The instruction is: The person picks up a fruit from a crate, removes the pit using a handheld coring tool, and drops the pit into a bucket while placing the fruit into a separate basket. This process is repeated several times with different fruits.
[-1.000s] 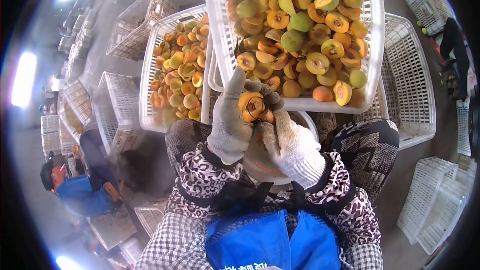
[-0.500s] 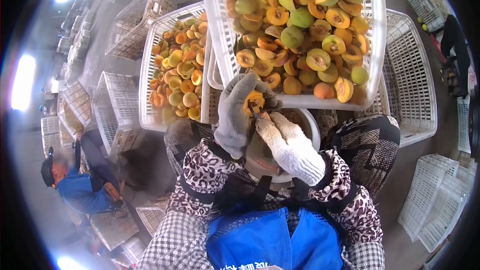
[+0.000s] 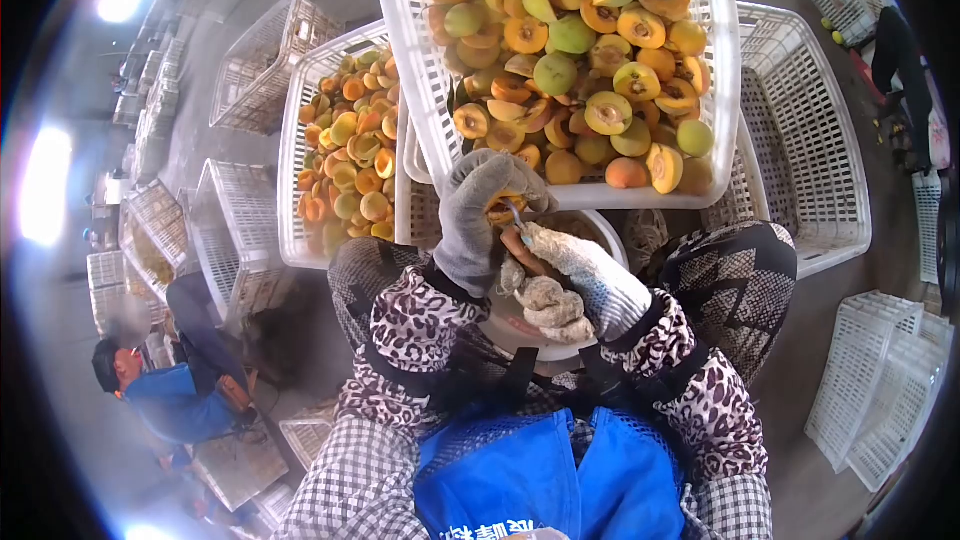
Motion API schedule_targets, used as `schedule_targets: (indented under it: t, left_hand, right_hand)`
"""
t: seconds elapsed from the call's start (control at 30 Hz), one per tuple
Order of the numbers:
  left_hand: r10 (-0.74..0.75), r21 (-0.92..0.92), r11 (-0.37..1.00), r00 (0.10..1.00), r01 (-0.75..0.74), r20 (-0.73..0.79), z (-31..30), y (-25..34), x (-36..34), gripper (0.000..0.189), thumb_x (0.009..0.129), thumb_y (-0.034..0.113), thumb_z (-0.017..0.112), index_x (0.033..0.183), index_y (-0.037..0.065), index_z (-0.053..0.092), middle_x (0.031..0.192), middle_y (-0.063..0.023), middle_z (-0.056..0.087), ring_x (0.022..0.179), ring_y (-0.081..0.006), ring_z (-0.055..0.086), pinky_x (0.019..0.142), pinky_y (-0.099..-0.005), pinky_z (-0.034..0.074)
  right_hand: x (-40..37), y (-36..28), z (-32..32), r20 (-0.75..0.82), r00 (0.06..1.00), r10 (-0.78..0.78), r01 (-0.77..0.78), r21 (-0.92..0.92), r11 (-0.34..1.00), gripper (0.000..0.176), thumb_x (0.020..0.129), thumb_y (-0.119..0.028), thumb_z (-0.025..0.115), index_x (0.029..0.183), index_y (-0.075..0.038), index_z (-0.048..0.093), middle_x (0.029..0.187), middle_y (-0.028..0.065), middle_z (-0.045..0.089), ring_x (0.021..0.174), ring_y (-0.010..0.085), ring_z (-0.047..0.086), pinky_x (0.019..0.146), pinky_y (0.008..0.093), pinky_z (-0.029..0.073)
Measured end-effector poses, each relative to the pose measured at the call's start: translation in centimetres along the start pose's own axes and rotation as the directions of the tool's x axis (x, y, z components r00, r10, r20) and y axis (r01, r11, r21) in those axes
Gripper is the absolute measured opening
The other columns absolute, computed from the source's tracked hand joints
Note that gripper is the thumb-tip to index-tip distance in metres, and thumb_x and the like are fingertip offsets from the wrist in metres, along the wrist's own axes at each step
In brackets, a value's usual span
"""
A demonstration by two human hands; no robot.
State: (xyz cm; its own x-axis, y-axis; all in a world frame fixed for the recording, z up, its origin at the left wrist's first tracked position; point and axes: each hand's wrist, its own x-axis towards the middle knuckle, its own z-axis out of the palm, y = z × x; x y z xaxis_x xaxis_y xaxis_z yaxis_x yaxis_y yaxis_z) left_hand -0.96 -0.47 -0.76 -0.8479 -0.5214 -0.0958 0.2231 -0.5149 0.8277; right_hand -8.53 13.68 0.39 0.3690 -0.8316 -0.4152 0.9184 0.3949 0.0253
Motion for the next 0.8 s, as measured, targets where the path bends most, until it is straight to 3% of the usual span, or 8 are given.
schedule_targets:
  t: [0.3,0.4,0.47,0.5,0.53,0.57,0.7,0.8]
  left_hand:
    - [-0.47,-0.392,0.833,0.873,0.391,-0.128,1.3,1.2,-1.8,0.031,0.094,0.031,0.052,0.08,0.004,0.056,0.071,-0.0096,0.056,0.067,-0.0247,0.059,0.068,-0.0389,0.052]
    - [-0.305,-0.167,0.949,0.912,0.268,-0.275,1.8,0.8,-3.9,0.031,0.095,0.033,0.05,0.08,0.006,0.056,0.077,-0.007,0.058,0.072,-0.0239,0.06,0.072,-0.0405,0.054]
    - [-0.361,-0.643,0.685,0.926,0.344,0.111,-0.4,1.4,-3.7,0.025,0.095,0.028,0.053,0.085,0.006,0.058,0.086,-0.0071,0.06,0.079,-0.0222,0.061,0.079,-0.0393,0.053]
    - [-0.112,-0.336,0.942,0.934,-0.009,-0.339,-0.6,1.3,-4.6,0.016,0.092,0.02,0.059,0.088,0.005,0.057,0.087,-0.0068,0.061,0.08,-0.0212,0.061,0.081,-0.0339,0.05]
    - [0.13,0.451,0.892,0.951,0.012,-0.282,-2.2,3.6,-4.5,0.013,0.089,0.017,0.062,0.091,0.005,0.057,0.087,-0.0064,0.06,0.08,-0.0199,0.061,0.081,-0.0319,0.049]
    - [0.262,0.957,0.289,0.962,-0.003,-0.076,-3.1,6.3,-4.0,0.013,0.087,0.014,0.064,0.094,0.006,0.057,0.088,-0.0061,0.06,0.081,-0.0186,0.06,0.081,-0.0299,0.047]
    - [0.843,0.818,-0.415,0.506,0.398,0.181,-5.9,6.9,0.7,0.016,0.089,0.02,0.061,0.096,0.006,0.058,0.088,-0.007,0.062,0.085,-0.0185,0.06,0.08,-0.0329,0.047]
    - [0.398,0.604,-0.789,0.839,0.107,0.371,-6.2,3.0,4.6,0.025,0.087,0.015,0.053,0.11,0.004,0.055,0.091,-0.0094,0.062,0.087,-0.0219,0.06,0.084,-0.0381,0.048]
  right_hand:
    - [1.0,0.6,-2.7,-0.014,0.941,-0.338,0.244,-0.663,0.708,0.033,0.096,-0.037,0.054,0.101,-0.005,0.062,0.073,-0.0014,0.057,0.06,0.0068,0.051,0.051,0.0214,0.042]
    - [-0.4,0.1,-1.7,0.093,0.96,-0.265,0.233,-0.793,0.563,0.034,0.096,-0.035,0.055,0.104,-0.003,0.062,0.083,-0.0019,0.061,0.076,0.0075,0.055,0.069,0.0237,0.046]
    - [-1.6,-0.1,-1.3,0.14,0.965,-0.223,0.213,-0.913,0.347,0.04,0.095,-0.04,0.055,0.109,-0.003,0.062,0.086,-0.0002,0.062,0.082,0.0103,0.056,0.076,0.0272,0.047]
    - [-2.8,-0.4,-1.1,0.112,0.973,-0.203,0.141,-0.981,0.133,0.039,0.095,-0.04,0.054,0.107,-0.004,0.062,0.088,0.0061,0.065,0.077,0.0177,0.062,0.071,0.0326,0.05]
    - [-3.5,0.2,-1.9,0.155,0.945,-0.289,0.076,-0.961,-0.265,0.035,0.095,-0.037,0.053,0.106,-0.005,0.062,0.089,0.0088,0.066,0.075,0.0231,0.064,0.068,0.0357,0.051]
    - [-4.1,1.1,-2.9,0.229,0.909,-0.349,-0.037,-0.789,-0.614,0.031,0.094,-0.034,0.053,0.105,-0.007,0.063,0.091,0.0115,0.068,0.073,0.0284,0.067,0.066,0.0388,0.053]
    - [-2.2,2.6,-9.4,-0.205,0.81,-0.549,-0.58,-0.41,-0.704,0.024,0.09,-0.029,0.052,0.102,-0.011,0.064,0.087,0.0117,0.067,0.07,0.0328,0.067,0.06,0.0423,0.054]
    - [-2.2,2.5,-12.1,-0.171,0.805,-0.568,-0.579,-0.432,-0.691,0.027,0.085,-0.03,0.056,0.1,-0.01,0.065,0.079,0.013,0.067,0.066,0.0328,0.066,0.057,0.0421,0.053]
